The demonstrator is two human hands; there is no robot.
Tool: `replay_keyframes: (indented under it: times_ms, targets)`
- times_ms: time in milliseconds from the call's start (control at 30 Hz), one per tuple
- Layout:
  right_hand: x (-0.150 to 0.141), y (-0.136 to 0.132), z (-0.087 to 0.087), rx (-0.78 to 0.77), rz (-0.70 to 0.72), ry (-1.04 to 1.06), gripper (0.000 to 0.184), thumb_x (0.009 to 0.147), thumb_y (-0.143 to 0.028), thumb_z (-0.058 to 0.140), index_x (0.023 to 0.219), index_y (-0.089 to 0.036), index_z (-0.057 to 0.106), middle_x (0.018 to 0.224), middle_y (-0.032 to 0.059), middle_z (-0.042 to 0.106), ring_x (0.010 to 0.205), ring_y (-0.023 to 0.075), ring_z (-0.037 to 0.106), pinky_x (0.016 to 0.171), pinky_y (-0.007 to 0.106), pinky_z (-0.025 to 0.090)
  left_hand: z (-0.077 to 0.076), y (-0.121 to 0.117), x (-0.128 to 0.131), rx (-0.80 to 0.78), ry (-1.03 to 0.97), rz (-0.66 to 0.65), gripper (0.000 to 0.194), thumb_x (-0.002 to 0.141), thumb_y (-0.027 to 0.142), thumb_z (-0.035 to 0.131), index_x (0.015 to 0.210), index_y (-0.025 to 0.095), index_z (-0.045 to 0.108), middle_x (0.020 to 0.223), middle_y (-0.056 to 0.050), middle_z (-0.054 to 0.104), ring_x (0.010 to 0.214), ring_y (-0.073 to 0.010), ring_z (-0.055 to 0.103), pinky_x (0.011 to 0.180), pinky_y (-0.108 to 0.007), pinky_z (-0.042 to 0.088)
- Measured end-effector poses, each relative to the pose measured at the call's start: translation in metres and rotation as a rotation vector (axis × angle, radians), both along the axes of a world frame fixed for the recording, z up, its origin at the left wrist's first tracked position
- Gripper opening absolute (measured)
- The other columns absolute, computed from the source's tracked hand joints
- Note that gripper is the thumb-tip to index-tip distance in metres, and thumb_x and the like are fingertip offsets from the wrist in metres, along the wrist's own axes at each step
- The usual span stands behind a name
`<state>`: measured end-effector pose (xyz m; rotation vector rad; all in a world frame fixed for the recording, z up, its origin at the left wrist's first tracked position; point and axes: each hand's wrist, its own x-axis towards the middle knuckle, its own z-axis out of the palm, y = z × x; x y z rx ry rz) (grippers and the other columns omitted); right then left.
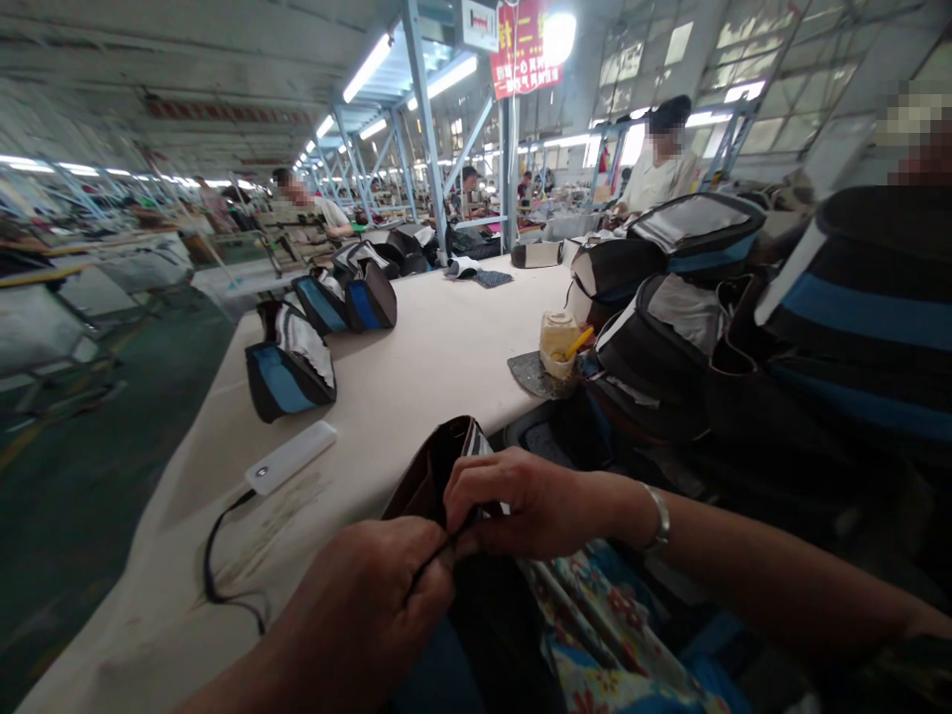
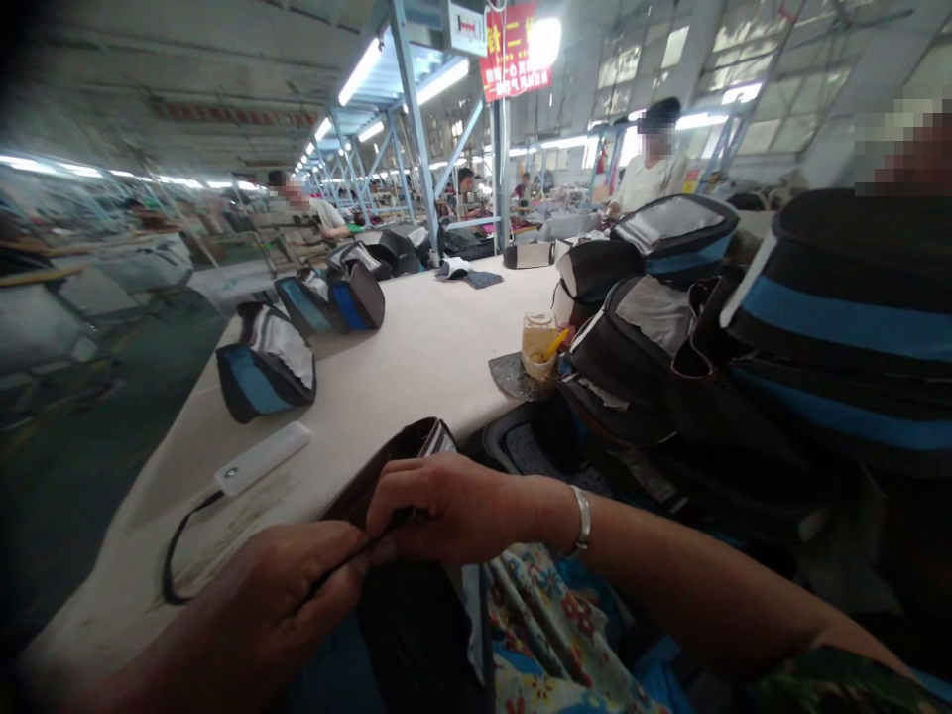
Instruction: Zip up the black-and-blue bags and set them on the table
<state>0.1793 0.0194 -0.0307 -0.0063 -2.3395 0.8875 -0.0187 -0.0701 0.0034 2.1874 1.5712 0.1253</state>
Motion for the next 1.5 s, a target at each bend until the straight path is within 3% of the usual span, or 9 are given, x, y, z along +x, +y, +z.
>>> replay_keyframes:
  times_ms: [100, 367, 600, 767, 867, 1033, 1200, 1333, 1500]
  targets:
    - [0.003, -0.002, 0.003, 0.084, -0.057, -0.057, 0.007, 0.092, -0.016, 0.058, 0.098, -0.012, 0.057, 0.093, 0.0073, 0.063, 0.084, 0.0131, 0.059, 0.074, 0.023, 0.049, 0.002, 0.002, 0.002, -0.023, 0.079, -0.020, 0.033, 0.091, 0.034, 0.031, 0.071, 0.017, 0.052, 0.071, -0.006, 0.059, 0.062, -0.0177, 0.052, 0.058, -0.031, 0.024]
    - [0.004, -0.024, 0.015, 0.568, -0.283, -0.368, 0.009, 0.089, -0.011, 0.051, 0.097, -0.009, 0.057, 0.093, 0.0078, 0.060, 0.072, 0.0159, 0.053, 0.056, 0.028, 0.041, 0.004, 0.006, 0.004, -0.039, 0.128, -0.030, 0.027, 0.088, 0.028, 0.037, 0.071, 0.017, 0.055, 0.074, -0.006, 0.062, 0.065, -0.0190, 0.055, 0.060, -0.031, 0.026]
    - [0.011, -0.021, -0.005, 0.794, -0.283, -0.061, 0.018, 0.097, -0.016, 0.045, 0.086, -0.012, 0.059, 0.091, 0.0100, 0.061, 0.068, 0.0164, 0.053, 0.055, 0.029, 0.043, 0.001, 0.004, 0.003, -0.019, -0.015, -0.023, 0.027, 0.088, 0.030, 0.041, 0.066, 0.017, 0.049, 0.066, -0.002, 0.055, 0.061, -0.0155, 0.049, 0.058, -0.030, 0.026]
    - [0.012, -0.018, -0.021, 0.835, -0.259, 0.086, 0.010, 0.090, -0.012, 0.051, 0.087, -0.011, 0.061, 0.098, 0.0148, 0.064, 0.085, 0.0193, 0.061, 0.072, 0.027, 0.053, 0.007, 0.006, -0.006, -0.273, -0.328, 0.055, 0.046, 0.099, 0.052, 0.036, 0.071, 0.017, 0.046, 0.068, 0.001, 0.041, 0.064, -0.0133, 0.040, 0.057, -0.026, 0.030]
    - [0.011, -0.017, -0.027, 0.849, -0.245, 0.142, 0.010, 0.089, -0.012, 0.051, 0.083, -0.011, 0.059, 0.097, 0.0156, 0.064, 0.087, 0.0206, 0.063, 0.077, 0.029, 0.056, 0.011, 0.013, -0.009, -0.363, -0.347, 0.045, 0.046, 0.099, 0.051, 0.036, 0.071, 0.016, 0.044, 0.068, 0.002, 0.036, 0.063, -0.0121, 0.035, 0.055, -0.025, 0.028]
    - [0.013, -0.022, -0.038, 0.644, -0.212, 0.157, 0.009, 0.092, -0.010, 0.049, 0.093, -0.010, 0.058, 0.112, 0.0176, 0.063, 0.106, 0.0213, 0.062, 0.091, 0.032, 0.056, 0.013, 0.016, -0.003, -0.328, -0.252, -0.004, 0.032, 0.093, 0.036, 0.046, 0.071, 0.015, 0.054, 0.066, 0.003, 0.043, 0.060, -0.0105, 0.038, 0.053, -0.024, 0.028]
    - [0.019, -0.022, -0.019, -0.102, -0.295, 0.157, 0.025, 0.102, -0.015, 0.038, 0.120, -0.010, 0.054, 0.111, 0.0145, 0.062, 0.104, 0.0145, 0.063, 0.084, 0.026, 0.055, 0.003, 0.003, -0.001, -0.100, -0.179, 0.005, 0.021, 0.087, 0.025, 0.047, 0.070, 0.016, 0.055, 0.064, 0.003, 0.050, 0.060, -0.0110, 0.045, 0.055, -0.024, 0.030]
    - [0.011, -0.016, 0.012, -0.045, -0.174, 0.024, 0.022, 0.101, -0.020, 0.045, 0.113, -0.007, 0.060, 0.109, 0.0151, 0.063, 0.108, 0.0178, 0.059, 0.095, 0.031, 0.048, -0.009, -0.003, -0.002, 0.025, -0.195, -0.042, 0.021, 0.088, 0.024, 0.046, 0.069, 0.016, 0.051, 0.065, 0.002, 0.052, 0.060, -0.0114, 0.047, 0.057, -0.026, 0.030]
    - [-0.005, -0.011, 0.015, -0.204, -0.069, -0.222, 0.025, 0.093, -0.032, 0.065, 0.102, -0.009, 0.058, 0.083, 0.0038, 0.064, 0.072, 0.0104, 0.057, 0.063, 0.020, 0.043, -0.001, -0.003, -0.003, -0.048, -0.212, -0.021, 0.042, 0.099, 0.047, 0.042, 0.076, 0.016, 0.056, 0.069, 0.001, 0.054, 0.062, -0.0123, 0.048, 0.057, -0.026, 0.030]
